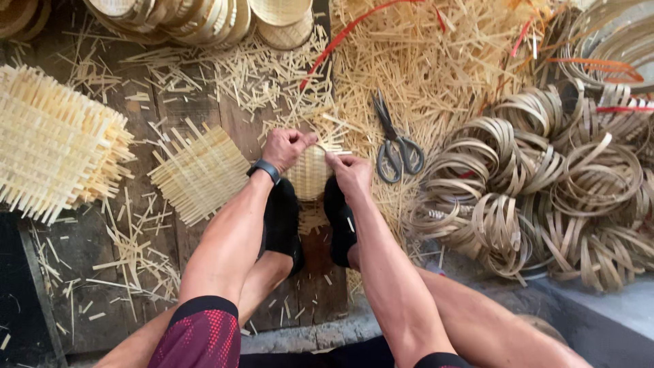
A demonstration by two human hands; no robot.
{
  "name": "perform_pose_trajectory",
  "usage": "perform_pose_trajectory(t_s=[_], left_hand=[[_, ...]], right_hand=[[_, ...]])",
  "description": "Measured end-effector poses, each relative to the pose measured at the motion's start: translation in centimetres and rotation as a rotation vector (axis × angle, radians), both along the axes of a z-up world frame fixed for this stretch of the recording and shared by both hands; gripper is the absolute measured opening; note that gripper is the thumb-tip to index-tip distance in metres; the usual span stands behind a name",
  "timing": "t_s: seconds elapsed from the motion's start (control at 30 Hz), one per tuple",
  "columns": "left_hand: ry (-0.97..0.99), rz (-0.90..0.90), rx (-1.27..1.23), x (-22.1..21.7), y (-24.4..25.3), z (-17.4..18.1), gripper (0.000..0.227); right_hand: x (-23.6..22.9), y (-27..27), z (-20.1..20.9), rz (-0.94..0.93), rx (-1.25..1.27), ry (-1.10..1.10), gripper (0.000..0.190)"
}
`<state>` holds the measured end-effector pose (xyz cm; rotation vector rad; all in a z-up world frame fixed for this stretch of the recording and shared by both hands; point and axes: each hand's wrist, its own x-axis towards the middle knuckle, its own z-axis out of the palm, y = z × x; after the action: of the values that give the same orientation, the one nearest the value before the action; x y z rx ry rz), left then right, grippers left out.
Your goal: The person assembles bamboo strips around a circular wooden base and trims the excess material with scissors. They weave additional strips into the structure to secure the basket components together.
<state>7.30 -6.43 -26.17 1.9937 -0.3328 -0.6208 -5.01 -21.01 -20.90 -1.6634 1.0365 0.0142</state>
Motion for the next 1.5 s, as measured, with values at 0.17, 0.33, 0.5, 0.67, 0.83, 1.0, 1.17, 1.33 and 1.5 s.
perform_pose_trajectory(t_s=[0.17, 0.33, 0.5, 0.67, 0.83, 1.0, 1.17, 1.33, 1.5], left_hand=[[0.175, 0.089, -0.052, 0.4, -0.2, -0.1, 0.039], [0.204, 0.086, -0.030, 1.2, -1.3, -0.5, 0.035], [-0.256, -0.081, 0.089, 0.6, -0.7, 0.2, 0.021], [-0.117, -0.196, -0.024, 0.7, -0.9, -2.6, 0.041], [-0.094, -0.187, 0.113, 1.0, -2.0, -4.9, 0.049], [-0.090, -0.152, 0.092, 0.1, -1.5, -3.6, 0.050], [0.163, -0.220, 0.038, 1.5, -0.1, 1.0, 0.037], [-0.623, -0.159, -0.045, -1.6, 0.9, 6.8, 0.027], [-0.855, -0.326, 0.121, -9.5, 2.0, 7.1, 0.014]], right_hand=[[0.9, -2.4, -4.2, -0.170, 0.396, 0.192, 0.027], [1.1, -2.9, -5.1, -0.145, 0.503, 0.153, 0.033], [0.4, 0.2, -1.1, 0.007, -0.170, -0.154, 0.034], [0.1, -0.3, -2.8, 0.363, -0.555, -0.283, 0.017], [1.1, -1.8, -3.5, 0.290, -0.053, 0.011, 0.027], [1.0, -2.1, -2.8, 0.332, -0.015, -0.053, 0.028], [1.2, -6.9, 2.5, 0.326, -0.292, 0.120, 0.040], [-1.8, -17.3, 17.2, 0.798, -0.889, 0.240, 0.029], [-5.5, -18.1, 21.0, 1.156, -1.044, 0.609, 0.033]])
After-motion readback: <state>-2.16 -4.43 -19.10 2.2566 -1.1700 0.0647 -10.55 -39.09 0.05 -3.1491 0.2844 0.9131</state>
